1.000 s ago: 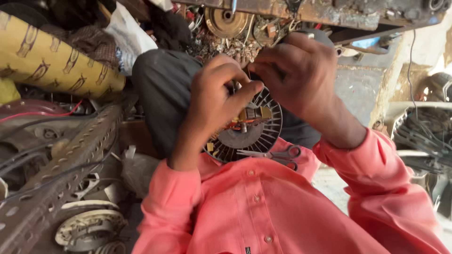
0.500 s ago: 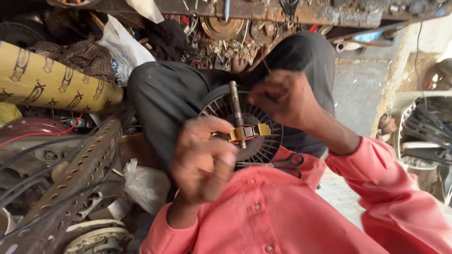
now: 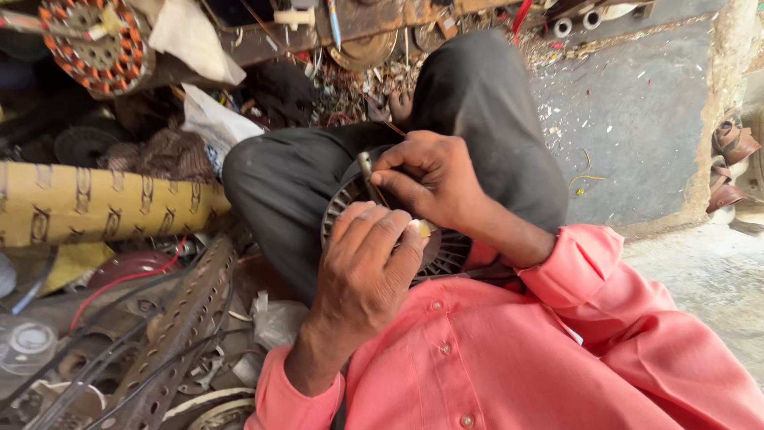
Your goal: The person connects wires to a ceiling fan stator, uses scissors to cut material, and organizes the internal winding components.
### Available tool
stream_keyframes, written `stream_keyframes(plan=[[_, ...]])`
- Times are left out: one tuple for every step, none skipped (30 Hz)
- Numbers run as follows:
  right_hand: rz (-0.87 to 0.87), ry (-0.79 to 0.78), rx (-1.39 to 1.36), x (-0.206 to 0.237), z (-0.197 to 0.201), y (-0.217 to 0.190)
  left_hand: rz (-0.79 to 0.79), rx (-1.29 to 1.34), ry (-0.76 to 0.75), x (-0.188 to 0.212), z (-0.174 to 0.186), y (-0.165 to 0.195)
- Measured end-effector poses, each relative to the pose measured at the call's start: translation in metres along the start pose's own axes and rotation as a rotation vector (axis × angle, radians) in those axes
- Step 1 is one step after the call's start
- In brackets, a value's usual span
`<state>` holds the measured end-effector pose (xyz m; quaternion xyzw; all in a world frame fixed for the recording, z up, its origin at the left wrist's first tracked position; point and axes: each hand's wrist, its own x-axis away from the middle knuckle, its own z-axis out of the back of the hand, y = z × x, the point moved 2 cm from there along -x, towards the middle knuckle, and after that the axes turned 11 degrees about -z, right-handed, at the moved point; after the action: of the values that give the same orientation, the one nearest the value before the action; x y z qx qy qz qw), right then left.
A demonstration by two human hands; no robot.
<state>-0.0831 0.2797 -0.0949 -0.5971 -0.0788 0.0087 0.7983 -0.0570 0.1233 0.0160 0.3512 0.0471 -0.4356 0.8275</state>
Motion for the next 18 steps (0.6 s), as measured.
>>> stream_keyframes(plan=[[-0.013,0.000,-0.001,0.001,-0.001,0.003,-0.029,-0.021,0.013,-0.001,0.000,0.003],[-0.022,-0.001,-0.002,0.002,-0.001,0.005,-0.057,-0.044,0.028,-0.001,-0.001,0.006],[-0.005,0.009,0.003,0.002,-0.001,0.007,-0.083,-0.070,0.044,-0.002,-0.001,0.008],[0.010,0.015,0.007,0.002,-0.001,0.008,-0.067,-0.076,0.018,-0.001,-0.001,0.009],[0.027,0.021,0.011,0.002,-0.001,0.009,-0.051,-0.084,-0.005,0.000,-0.001,0.009],[0.017,0.027,-0.010,0.002,-0.001,0.010,-0.033,-0.094,-0.027,0.001,-0.001,0.007],[0.007,0.031,-0.030,0.002,0.000,0.012,-0.024,0.040,0.039,0.003,0.001,0.004],[0.002,0.040,-0.049,0.002,0.000,0.012,-0.024,0.174,0.107,0.004,0.003,-0.001],[0.013,0.043,-0.017,0.001,0.001,0.013,-0.033,0.310,0.170,0.005,0.005,-0.009],[0.018,0.043,0.013,0.001,0.001,0.013,0.055,0.307,0.295,0.007,0.007,-0.020],[0.016,0.040,0.041,0.001,0.001,0.013,0.147,0.308,0.419,0.008,0.007,-0.034],[0.038,0.045,0.057,0.002,0.002,0.012,0.340,0.355,0.466,0.010,0.004,-0.050],[0.060,0.049,0.075,0.002,0.002,0.011,0.535,0.405,0.511,0.011,-0.003,-0.066],[0.087,0.052,0.099,0.003,0.002,0.010,0.531,0.416,0.389,0.009,-0.012,-0.078],[0.068,0.046,0.089,0.004,0.003,0.009,0.515,0.425,0.273,0.008,-0.023,-0.087],[0.043,0.042,0.081,0.005,0.003,0.008,0.567,0.408,0.135,0.010,-0.034,-0.095],[0.008,0.030,0.068,0.006,0.004,0.008,0.630,0.392,-0.007,0.014,-0.046,-0.101],[0.003,0.008,0.064,0.007,0.004,0.006,0.693,0.372,-0.148,0.019,-0.056,-0.104]])
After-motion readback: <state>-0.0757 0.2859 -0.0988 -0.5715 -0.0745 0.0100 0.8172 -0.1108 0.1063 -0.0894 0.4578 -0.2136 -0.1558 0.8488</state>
